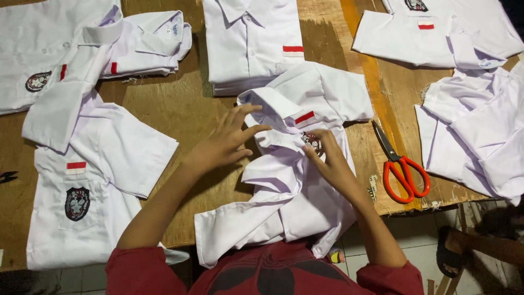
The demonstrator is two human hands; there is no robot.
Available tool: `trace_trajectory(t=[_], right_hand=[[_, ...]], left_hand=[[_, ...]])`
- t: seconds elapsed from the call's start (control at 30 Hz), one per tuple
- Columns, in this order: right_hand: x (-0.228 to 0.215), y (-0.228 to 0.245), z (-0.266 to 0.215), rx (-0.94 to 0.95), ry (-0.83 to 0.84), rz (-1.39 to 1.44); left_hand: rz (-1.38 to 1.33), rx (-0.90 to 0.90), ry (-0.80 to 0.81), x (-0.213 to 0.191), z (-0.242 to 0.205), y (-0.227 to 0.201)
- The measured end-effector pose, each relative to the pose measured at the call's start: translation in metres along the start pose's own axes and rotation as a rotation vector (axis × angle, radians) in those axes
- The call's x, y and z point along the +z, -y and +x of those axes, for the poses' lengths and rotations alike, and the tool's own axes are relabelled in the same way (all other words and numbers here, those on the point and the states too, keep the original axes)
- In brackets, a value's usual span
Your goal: Folding white school uniform shirts and trimming loose threads with scissors
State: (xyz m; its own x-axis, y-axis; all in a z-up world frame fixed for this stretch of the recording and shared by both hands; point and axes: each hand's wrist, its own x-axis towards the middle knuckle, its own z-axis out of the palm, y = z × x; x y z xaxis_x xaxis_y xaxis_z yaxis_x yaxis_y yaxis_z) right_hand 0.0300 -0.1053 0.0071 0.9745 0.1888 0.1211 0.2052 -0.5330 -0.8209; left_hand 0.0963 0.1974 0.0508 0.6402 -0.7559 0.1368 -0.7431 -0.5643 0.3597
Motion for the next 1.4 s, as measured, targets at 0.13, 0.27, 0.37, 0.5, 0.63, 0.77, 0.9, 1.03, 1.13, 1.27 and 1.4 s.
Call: trace_trajectory(t=[0.13,0.27,0.37,0.5,0.63,0.77,0.9,1.03,1.13,1.27,1.4], right_hand=[[0.033,0.013,-0.051,0.171,0.002,0.043],[0.069,0.032,-0.082,0.254,0.006,0.189],[0.096,0.040,-0.087,0.290,-0.073,0.218],[0.123,0.028,-0.085,0.263,-0.274,0.261],[0.123,0.013,-0.069,0.250,-0.318,0.373],[0.106,0.007,-0.061,0.148,-0.213,0.197],[0.077,-0.014,-0.053,-0.118,-0.284,-0.179],[0.014,-0.007,-0.032,-0.111,-0.422,-0.139],[-0.038,0.008,-0.005,-0.170,-0.423,-0.161],[-0.092,0.073,0.026,-0.281,-0.159,-0.100],[-0.132,0.097,0.051,-0.386,0.268,-0.153]], left_hand=[[0.197,0.038,-0.041,0.031,0.024,0.021],[0.253,0.216,-0.253,0.067,0.058,0.047],[0.224,0.272,-0.345,0.091,0.079,0.069],[0.214,0.328,-0.564,0.098,0.093,0.070],[0.163,0.342,-0.841,0.045,0.086,0.039],[0.224,0.305,-0.923,-0.017,0.051,0.026],[0.322,0.175,-1.009,-0.061,0.004,0.020],[0.427,0.261,-1.091,-0.087,-0.024,-0.003],[0.394,0.255,-1.112,-0.090,-0.039,0.003],[0.386,0.257,-1.232,-0.098,-0.056,-0.003],[0.118,0.124,-1.390,-0.100,-0.082,-0.006]])
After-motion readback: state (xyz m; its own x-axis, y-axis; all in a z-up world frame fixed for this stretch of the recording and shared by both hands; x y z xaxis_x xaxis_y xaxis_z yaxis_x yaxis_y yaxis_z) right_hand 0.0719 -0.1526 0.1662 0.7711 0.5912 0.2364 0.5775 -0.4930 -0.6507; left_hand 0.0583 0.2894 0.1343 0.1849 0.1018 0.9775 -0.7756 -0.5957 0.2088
